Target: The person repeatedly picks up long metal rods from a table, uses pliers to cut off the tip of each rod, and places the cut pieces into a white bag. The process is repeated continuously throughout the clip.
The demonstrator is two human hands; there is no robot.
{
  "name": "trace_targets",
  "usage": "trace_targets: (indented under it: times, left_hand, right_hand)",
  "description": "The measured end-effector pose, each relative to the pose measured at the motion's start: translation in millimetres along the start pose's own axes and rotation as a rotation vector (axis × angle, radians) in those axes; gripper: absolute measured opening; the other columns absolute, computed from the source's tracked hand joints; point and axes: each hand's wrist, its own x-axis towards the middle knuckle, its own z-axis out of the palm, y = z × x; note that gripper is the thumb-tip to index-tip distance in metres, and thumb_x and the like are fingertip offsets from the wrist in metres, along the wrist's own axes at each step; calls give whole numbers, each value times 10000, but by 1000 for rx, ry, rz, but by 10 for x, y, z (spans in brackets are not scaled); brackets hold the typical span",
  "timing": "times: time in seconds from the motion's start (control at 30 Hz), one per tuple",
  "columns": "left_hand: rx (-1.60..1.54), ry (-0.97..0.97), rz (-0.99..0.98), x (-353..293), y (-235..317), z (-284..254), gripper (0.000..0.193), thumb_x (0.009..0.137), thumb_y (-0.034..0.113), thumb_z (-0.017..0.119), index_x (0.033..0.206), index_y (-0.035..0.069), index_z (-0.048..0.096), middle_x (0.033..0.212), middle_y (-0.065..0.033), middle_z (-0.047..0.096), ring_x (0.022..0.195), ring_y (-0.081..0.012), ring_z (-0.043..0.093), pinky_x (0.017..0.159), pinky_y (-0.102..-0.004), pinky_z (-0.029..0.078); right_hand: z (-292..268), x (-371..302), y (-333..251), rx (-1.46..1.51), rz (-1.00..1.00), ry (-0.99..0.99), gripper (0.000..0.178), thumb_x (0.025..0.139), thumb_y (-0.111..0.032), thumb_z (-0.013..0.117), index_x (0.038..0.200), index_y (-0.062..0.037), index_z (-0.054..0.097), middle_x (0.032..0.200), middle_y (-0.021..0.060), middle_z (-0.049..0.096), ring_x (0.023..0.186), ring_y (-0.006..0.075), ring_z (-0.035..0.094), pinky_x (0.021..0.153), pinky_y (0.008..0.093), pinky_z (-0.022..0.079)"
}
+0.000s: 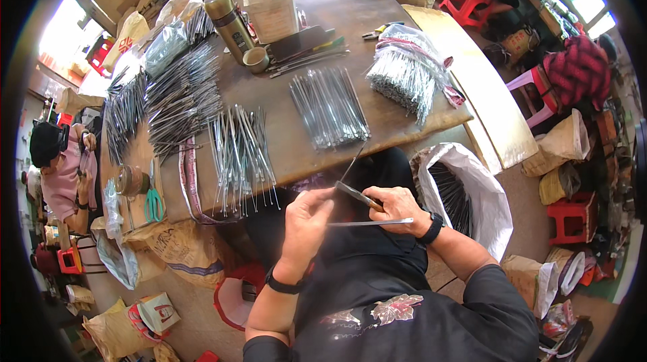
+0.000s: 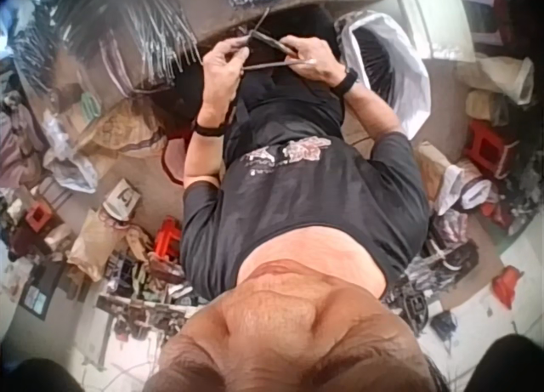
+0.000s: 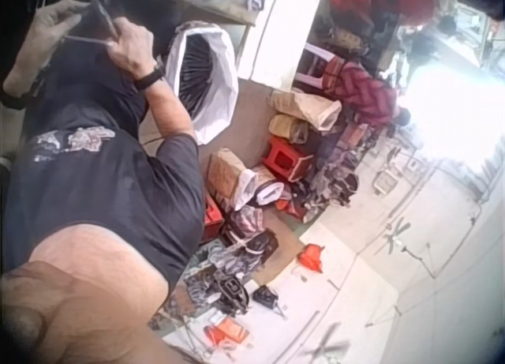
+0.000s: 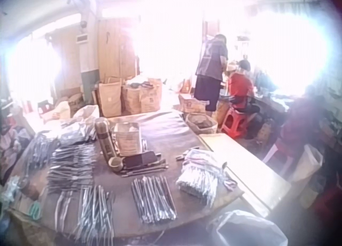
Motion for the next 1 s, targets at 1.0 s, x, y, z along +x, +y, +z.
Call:
trace_targets:
  times: [1.0]
  left_hand:
    - [697, 283, 325, 756, -165, -466, 222, 916, 96, 542, 1070, -50, 605, 924, -151, 629, 656, -185, 648, 491, -284, 536]
  right_hand:
    - [-144, 76, -39, 911, 333, -63, 443, 754, 13, 436, 1191, 4, 509, 784, 76, 588, 654, 142, 595, 533, 258, 454]
